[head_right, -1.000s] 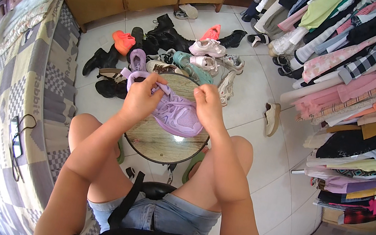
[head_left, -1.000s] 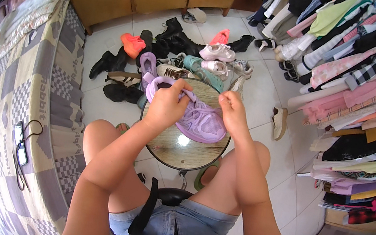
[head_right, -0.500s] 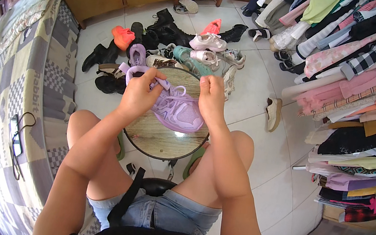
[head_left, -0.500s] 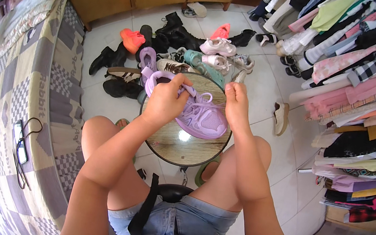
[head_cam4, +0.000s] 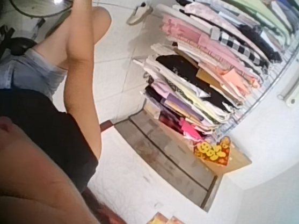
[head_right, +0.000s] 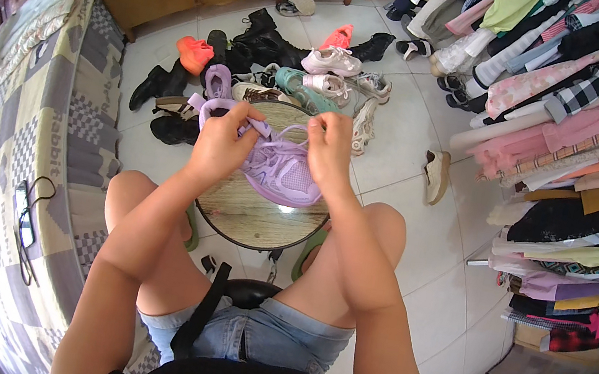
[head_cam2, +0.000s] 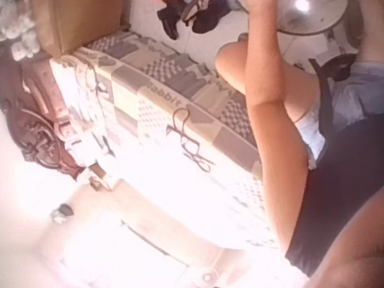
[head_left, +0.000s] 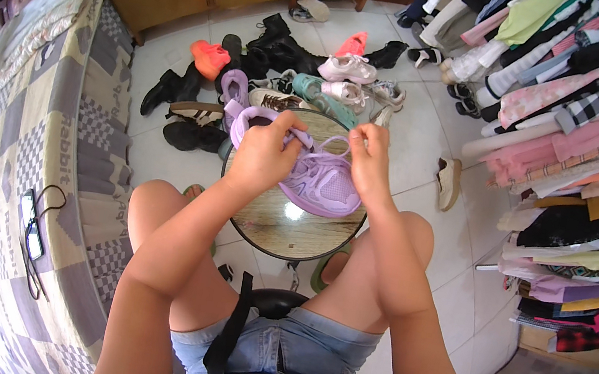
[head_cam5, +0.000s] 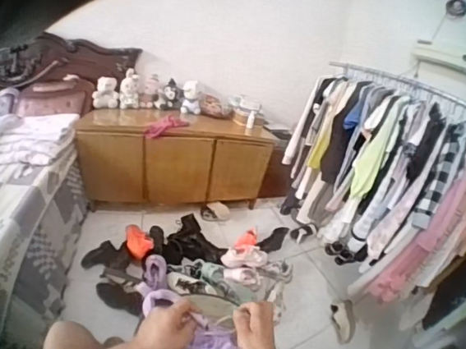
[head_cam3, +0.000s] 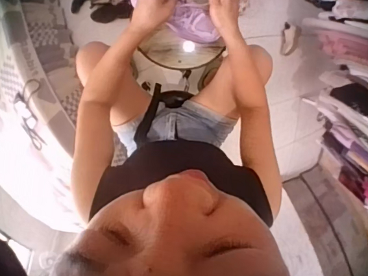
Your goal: The person unties the laces of a purple shoe, removes the laces from the eyelets, and then places the shoe on the floor next to another shoe.
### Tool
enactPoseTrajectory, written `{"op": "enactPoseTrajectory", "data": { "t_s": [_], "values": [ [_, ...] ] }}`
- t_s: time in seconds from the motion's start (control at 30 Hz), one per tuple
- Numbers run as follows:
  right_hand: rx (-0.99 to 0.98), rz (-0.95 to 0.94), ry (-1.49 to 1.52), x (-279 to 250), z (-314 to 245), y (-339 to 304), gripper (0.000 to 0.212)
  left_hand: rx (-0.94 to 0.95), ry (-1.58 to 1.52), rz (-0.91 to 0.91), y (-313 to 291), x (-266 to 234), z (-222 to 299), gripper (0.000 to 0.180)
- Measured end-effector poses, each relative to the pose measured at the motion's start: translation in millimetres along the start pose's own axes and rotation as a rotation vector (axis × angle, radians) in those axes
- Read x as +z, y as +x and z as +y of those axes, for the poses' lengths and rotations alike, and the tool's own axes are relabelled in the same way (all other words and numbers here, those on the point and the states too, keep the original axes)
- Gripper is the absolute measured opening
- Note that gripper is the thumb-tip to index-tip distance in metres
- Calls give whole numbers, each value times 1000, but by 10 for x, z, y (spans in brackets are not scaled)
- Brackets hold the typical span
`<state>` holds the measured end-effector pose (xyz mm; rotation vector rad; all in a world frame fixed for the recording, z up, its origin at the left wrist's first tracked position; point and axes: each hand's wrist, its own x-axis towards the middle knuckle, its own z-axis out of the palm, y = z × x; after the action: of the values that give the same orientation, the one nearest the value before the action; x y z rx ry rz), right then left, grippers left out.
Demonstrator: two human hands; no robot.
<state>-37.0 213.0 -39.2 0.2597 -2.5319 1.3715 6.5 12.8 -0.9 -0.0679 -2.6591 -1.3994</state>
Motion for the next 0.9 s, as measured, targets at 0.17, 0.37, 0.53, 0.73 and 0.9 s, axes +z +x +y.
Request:
{"op": "enactPoseTrajectory", "data": {
  "t_s": [0.17, 0.37, 0.53, 0.73, 0.9],
  "values": [
    [-455, -85, -251, 163, -308, -65, 19, 86, -56, 61, -25, -2, -103, 21],
    [216, 128, 236, -300, 27, 240, 16, 67, -47, 46, -40, -9, -43, 21],
    [-172, 83, 132, -141, 25, 151, 18, 30, -42, 14, -46, -32, -40, 22],
    [-445, -243, -66, 72, -238, -48, 13, 1, 0, -14, -33, -59, -25, 24],
    [93, 246, 233, -408, 61, 291, 18, 26, -38, -8, -39, -43, -27, 22]
  ]
}}
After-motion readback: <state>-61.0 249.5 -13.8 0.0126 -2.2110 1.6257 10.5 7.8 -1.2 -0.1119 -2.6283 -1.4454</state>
